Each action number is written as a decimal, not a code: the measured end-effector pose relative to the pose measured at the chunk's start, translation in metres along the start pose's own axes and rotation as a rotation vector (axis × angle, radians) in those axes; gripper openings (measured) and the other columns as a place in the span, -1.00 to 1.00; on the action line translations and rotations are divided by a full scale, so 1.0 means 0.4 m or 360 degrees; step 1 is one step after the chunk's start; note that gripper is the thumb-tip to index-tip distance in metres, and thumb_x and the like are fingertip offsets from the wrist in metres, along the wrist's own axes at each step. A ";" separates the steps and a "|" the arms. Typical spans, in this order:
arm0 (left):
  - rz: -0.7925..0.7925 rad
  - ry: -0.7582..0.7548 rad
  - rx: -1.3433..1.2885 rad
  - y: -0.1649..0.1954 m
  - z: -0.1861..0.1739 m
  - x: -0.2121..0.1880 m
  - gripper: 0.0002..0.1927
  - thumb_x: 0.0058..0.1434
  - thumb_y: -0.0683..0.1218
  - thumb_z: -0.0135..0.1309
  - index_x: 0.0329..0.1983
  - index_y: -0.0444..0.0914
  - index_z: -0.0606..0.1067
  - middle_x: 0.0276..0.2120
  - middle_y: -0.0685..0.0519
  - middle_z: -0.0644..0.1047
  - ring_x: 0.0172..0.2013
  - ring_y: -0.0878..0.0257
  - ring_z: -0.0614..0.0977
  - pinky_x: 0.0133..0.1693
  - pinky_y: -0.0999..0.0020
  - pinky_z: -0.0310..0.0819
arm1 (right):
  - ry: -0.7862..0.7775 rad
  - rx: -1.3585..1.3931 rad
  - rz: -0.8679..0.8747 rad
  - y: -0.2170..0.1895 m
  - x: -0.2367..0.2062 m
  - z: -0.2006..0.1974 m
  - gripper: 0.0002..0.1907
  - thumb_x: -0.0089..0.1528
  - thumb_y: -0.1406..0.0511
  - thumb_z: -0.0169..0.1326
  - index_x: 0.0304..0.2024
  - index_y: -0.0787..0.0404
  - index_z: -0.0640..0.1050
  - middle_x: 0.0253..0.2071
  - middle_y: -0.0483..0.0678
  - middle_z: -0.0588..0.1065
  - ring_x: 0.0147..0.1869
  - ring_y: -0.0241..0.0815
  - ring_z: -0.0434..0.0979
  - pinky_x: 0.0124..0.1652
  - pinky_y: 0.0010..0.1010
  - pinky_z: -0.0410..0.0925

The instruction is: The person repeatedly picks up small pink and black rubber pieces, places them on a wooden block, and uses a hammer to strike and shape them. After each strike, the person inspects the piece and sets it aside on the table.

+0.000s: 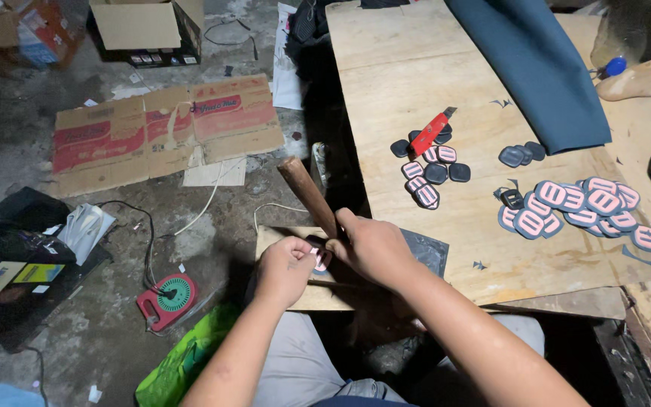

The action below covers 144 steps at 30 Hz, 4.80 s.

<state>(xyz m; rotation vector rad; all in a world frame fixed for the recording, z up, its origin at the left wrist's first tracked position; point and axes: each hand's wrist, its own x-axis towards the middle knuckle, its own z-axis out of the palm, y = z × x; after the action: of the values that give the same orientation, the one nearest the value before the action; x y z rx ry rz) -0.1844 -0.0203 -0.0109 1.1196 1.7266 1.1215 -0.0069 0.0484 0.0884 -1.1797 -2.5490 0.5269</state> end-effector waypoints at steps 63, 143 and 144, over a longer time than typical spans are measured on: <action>0.0199 0.0239 0.0109 0.014 0.011 -0.028 -0.88 0.11 -0.16 0.17 -0.32 -0.31 0.58 -0.48 -0.02 0.65 -0.46 0.27 0.68 -0.34 0.36 0.57 | -0.0045 0.0155 0.0101 0.009 -0.056 -0.015 -0.60 0.17 0.10 0.21 -0.08 0.13 0.41 -0.43 0.19 0.54 -0.28 0.33 0.54 -0.34 0.10 0.35; 0.0007 0.0014 -0.0182 -0.014 -0.002 0.011 -0.90 0.07 -0.21 0.20 -0.36 -0.34 0.60 -0.46 0.01 0.66 -0.44 0.33 0.65 -0.35 0.41 0.54 | -0.0027 0.0116 0.0073 0.010 -0.037 -0.014 -0.64 0.16 0.10 0.22 -0.15 0.13 0.45 -0.45 0.13 0.54 -0.28 0.28 0.55 -0.33 0.05 0.36; 0.0020 -0.0037 -0.0106 -0.007 -0.008 0.014 -0.91 0.09 -0.20 0.20 -0.37 -0.34 0.60 -0.46 0.00 0.66 -0.44 0.31 0.65 -0.35 0.40 0.54 | -0.0052 0.0099 0.0099 0.012 -0.026 -0.012 -0.64 0.16 0.09 0.22 -0.16 0.14 0.45 -0.44 0.14 0.54 -0.27 0.28 0.55 -0.31 0.05 0.36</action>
<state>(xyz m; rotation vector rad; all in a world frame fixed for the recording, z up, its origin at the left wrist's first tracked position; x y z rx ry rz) -0.1899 -0.0164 -0.0135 1.1000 1.6541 1.1610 0.0047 0.0444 0.0897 -1.2415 -2.5103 0.6405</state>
